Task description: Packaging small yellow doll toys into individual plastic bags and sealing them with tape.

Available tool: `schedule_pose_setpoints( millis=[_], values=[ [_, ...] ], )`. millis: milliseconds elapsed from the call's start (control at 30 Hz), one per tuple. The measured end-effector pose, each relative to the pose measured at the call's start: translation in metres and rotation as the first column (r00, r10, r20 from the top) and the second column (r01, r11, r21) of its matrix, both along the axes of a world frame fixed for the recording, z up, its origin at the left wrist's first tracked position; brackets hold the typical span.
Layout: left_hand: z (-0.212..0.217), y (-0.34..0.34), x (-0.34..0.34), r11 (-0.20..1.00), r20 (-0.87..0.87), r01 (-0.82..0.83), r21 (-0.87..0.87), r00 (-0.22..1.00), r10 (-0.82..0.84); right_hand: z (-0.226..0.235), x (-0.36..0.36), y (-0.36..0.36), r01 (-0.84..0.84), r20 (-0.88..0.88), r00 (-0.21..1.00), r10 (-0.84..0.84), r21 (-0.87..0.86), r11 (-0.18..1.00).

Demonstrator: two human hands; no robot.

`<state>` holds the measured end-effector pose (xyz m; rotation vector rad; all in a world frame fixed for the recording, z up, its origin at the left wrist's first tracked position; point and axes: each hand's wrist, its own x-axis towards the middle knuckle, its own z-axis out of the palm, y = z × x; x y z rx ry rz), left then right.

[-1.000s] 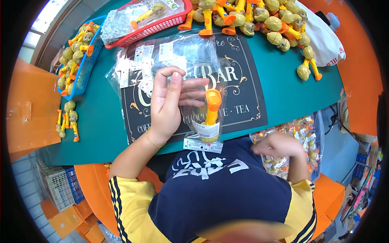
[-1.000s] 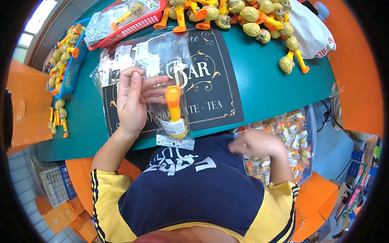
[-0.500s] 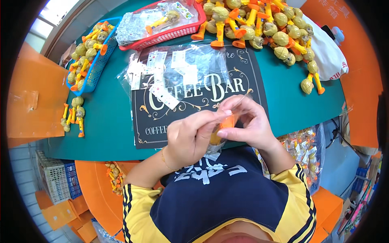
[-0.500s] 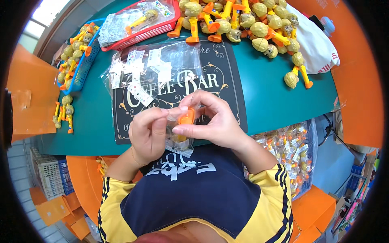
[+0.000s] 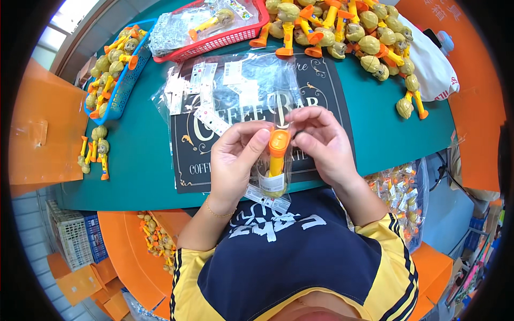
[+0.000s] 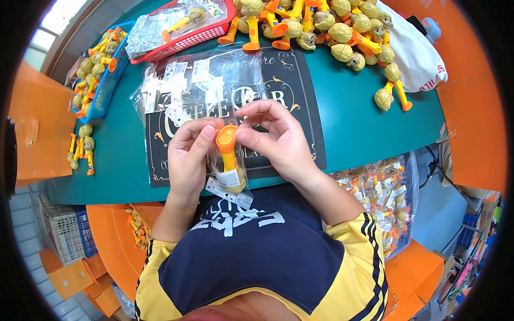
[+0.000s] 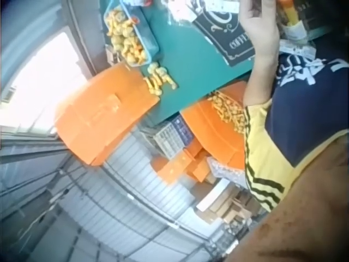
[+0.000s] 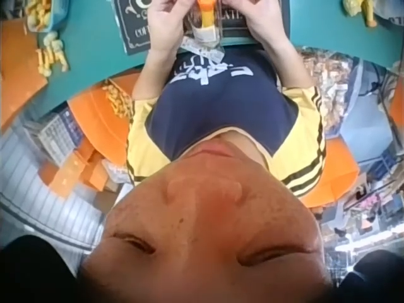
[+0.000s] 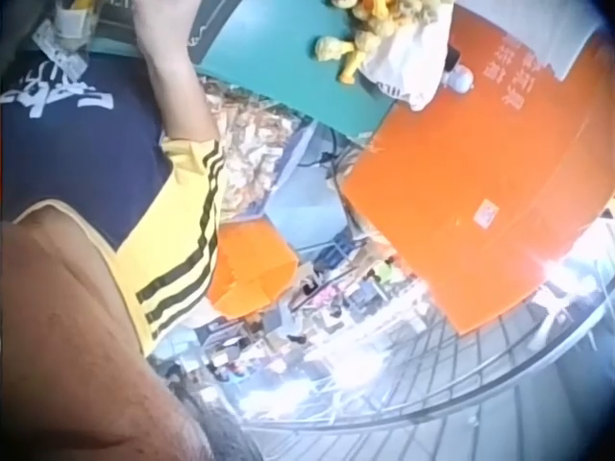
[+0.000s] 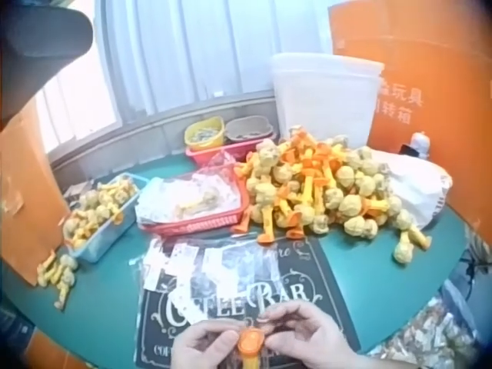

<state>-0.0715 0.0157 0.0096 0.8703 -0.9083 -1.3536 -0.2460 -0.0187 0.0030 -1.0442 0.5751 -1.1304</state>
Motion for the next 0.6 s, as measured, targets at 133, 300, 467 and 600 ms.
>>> schedule_pose_setpoints(
  millis=[133,300,467,600],
  values=[
    [0.002,0.002,-0.003,0.999,-0.003,-0.021,-0.023,1.000,0.021,0.002,-0.003,0.001,-0.004,-0.030,1.000,0.006,0.071,0.997],
    [-0.006,0.002,0.001,0.995,-0.038,-0.089,0.037,0.995,0.091,-0.005,-0.007,0.002,0.004,0.014,1.000,-0.004,-0.005,1.000],
    [-0.011,0.002,0.004,0.995,-0.126,-0.089,0.036,0.988,0.092,-0.010,-0.006,0.006,-0.004,0.087,0.996,-0.004,0.091,0.996],
    [-0.007,0.003,0.000,0.978,0.081,-0.185,-0.100,0.978,0.193,-0.003,-0.008,0.003,-0.115,0.120,0.988,0.099,0.133,0.984]
  ],
)
